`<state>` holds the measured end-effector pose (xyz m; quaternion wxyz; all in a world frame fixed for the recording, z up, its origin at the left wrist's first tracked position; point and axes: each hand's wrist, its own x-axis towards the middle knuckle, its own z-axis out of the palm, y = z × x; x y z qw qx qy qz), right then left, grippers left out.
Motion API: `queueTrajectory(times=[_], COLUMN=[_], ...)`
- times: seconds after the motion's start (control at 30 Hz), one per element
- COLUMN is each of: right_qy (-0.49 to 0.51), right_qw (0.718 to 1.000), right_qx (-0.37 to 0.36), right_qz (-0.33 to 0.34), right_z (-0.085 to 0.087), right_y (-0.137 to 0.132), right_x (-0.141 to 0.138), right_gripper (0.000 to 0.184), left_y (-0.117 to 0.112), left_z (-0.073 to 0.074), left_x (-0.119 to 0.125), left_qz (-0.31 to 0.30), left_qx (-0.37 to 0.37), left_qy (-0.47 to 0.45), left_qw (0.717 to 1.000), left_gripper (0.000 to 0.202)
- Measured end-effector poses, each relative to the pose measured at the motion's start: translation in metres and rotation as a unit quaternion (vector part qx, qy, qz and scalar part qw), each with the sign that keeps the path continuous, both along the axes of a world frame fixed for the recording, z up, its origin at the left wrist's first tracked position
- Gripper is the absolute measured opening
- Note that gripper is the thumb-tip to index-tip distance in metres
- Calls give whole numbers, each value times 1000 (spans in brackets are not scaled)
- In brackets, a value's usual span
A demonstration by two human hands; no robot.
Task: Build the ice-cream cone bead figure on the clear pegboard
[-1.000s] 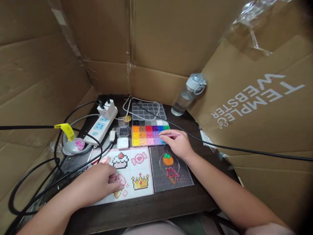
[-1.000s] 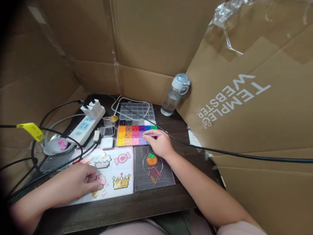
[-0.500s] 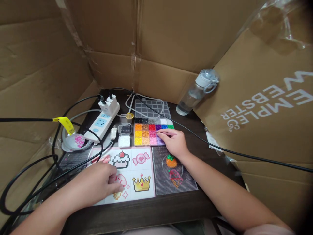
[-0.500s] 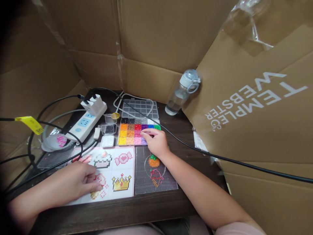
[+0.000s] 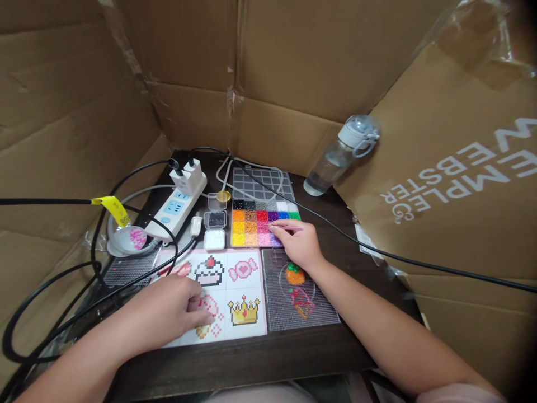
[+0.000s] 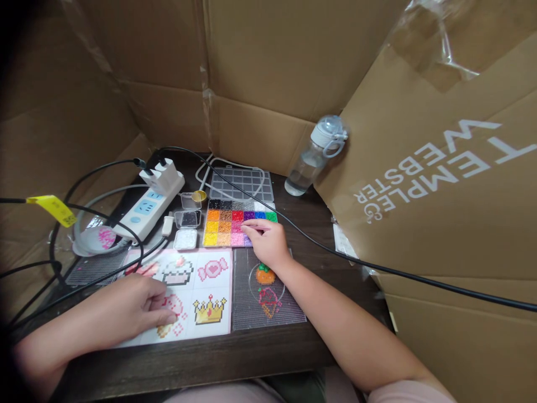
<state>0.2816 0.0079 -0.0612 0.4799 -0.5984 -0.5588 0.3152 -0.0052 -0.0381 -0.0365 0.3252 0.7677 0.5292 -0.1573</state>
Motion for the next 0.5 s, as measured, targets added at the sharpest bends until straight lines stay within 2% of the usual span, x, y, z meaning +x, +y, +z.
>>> queueTrajectory(times=[0.17,0.3,0.4,0.5], right_qy=[-5,-35,-69,-58], right_qw=[1000,998,995,995], right_qx=[16,38,48,43], right_qz=[3,-22,-58,-65], right_z=[0,10,19,23], right_y=[0,-5,-17,-40], right_x=[1,6,18,36], right_gripper=[11,10,9,14], left_y=[0,0,2,3], left_z=[3,4,2,-1], left_x=[0,0,-1,-2], left_qz=[2,1,-11,-19], left_qx=[-1,4,10,11], left_qy=[-2,-12,-22,-15], left_qw=[1000,1000,1000,1000], left_gripper=[38,38,40,43])
